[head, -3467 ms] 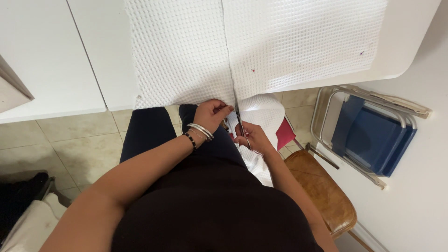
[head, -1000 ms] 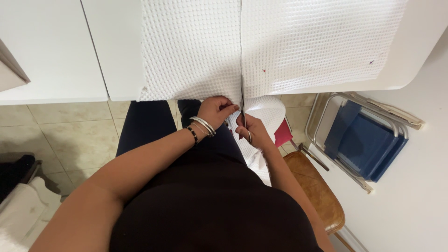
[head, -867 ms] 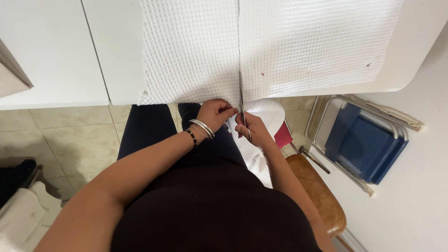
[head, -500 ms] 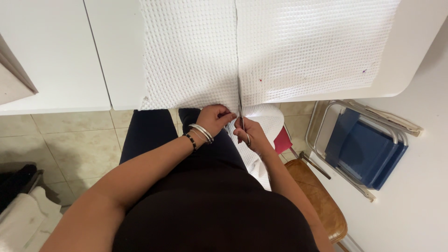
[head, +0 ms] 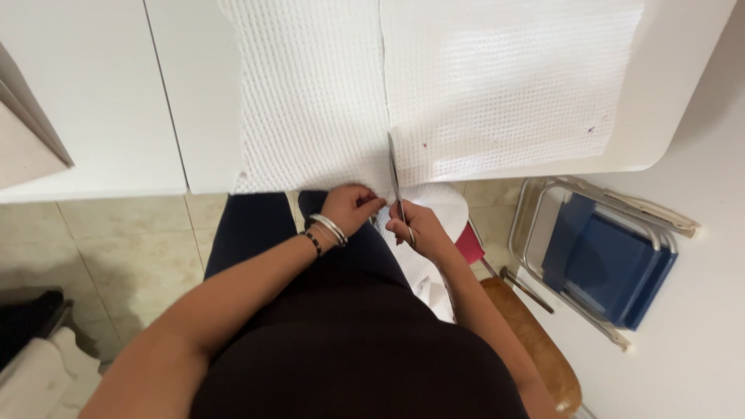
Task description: The person uses scissors to cut a white textured fabric laid on a white table. They hold the fabric with the left hand and cut along a marked line with the right hand, separating a strip from the main piece.
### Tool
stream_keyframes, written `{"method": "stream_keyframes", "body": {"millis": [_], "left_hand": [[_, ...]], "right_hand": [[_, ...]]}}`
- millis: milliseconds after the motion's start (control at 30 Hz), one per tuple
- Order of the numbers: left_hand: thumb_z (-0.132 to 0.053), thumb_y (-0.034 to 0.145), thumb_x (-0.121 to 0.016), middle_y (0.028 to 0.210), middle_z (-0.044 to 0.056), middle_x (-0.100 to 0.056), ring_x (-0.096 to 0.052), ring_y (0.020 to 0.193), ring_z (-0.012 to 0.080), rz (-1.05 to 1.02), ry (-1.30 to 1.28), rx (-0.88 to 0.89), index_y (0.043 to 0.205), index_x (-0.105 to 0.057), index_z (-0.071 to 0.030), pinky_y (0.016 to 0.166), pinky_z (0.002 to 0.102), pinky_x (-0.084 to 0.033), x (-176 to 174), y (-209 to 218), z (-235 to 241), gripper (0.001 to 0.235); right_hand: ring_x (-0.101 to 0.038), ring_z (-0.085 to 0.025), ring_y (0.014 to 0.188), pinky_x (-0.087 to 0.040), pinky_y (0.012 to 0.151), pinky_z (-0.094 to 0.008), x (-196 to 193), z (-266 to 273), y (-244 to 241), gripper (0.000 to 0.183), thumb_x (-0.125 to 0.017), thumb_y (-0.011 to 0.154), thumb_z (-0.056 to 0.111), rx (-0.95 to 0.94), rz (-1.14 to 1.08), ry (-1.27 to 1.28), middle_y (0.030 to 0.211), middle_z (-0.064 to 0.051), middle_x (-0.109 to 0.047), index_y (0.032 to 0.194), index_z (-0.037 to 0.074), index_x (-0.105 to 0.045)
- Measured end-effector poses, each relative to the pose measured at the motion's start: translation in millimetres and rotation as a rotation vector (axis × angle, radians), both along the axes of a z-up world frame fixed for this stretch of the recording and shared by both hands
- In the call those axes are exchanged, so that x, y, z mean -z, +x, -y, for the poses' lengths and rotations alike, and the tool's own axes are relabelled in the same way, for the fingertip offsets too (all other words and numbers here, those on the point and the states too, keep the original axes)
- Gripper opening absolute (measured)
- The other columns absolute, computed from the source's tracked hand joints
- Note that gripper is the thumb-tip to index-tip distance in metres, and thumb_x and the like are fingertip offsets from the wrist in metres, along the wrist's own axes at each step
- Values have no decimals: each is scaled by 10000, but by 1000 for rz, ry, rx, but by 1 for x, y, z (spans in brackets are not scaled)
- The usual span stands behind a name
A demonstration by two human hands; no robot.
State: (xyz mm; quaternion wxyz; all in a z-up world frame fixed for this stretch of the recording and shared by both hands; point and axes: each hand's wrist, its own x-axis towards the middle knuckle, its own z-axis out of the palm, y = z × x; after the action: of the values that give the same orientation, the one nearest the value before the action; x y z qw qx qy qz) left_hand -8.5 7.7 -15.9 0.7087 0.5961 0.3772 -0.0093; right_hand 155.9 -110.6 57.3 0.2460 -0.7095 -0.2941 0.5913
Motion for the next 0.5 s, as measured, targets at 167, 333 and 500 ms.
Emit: {"method": "stream_keyframes", "body": {"millis": [167,333,500], "left_hand": [[-283,953,-703,794,62,-785,-741,816,253,-2,-26,34,883,-794,-109,702,344,-579,5,1,-4,209],[-302,950,-718,793,36,-786,-741,817,219,-18,-59,27,887,-790,-126,692,328,-581,5,-1,-3,200],[-331,939,-706,798,43,-781,-744,835,267,-37,4,45,890,-787,-145,687,356,-584,5,-1,-3,209]], "right_hand": [[-701,-200,581,-531,632,-313,-2,-18,4,449,-702,905,584,15,-22,-29,554,-64,-670,823,151,-614],[-716,-219,602,-539,625,-325,1,-25,5,491,-723,878,608,25,2,-75,577,-84,-681,821,130,-627],[-693,-205,563,-533,611,-300,12,-15,0,473,-751,861,593,59,8,-78,540,-69,-649,811,141,-625]]}}
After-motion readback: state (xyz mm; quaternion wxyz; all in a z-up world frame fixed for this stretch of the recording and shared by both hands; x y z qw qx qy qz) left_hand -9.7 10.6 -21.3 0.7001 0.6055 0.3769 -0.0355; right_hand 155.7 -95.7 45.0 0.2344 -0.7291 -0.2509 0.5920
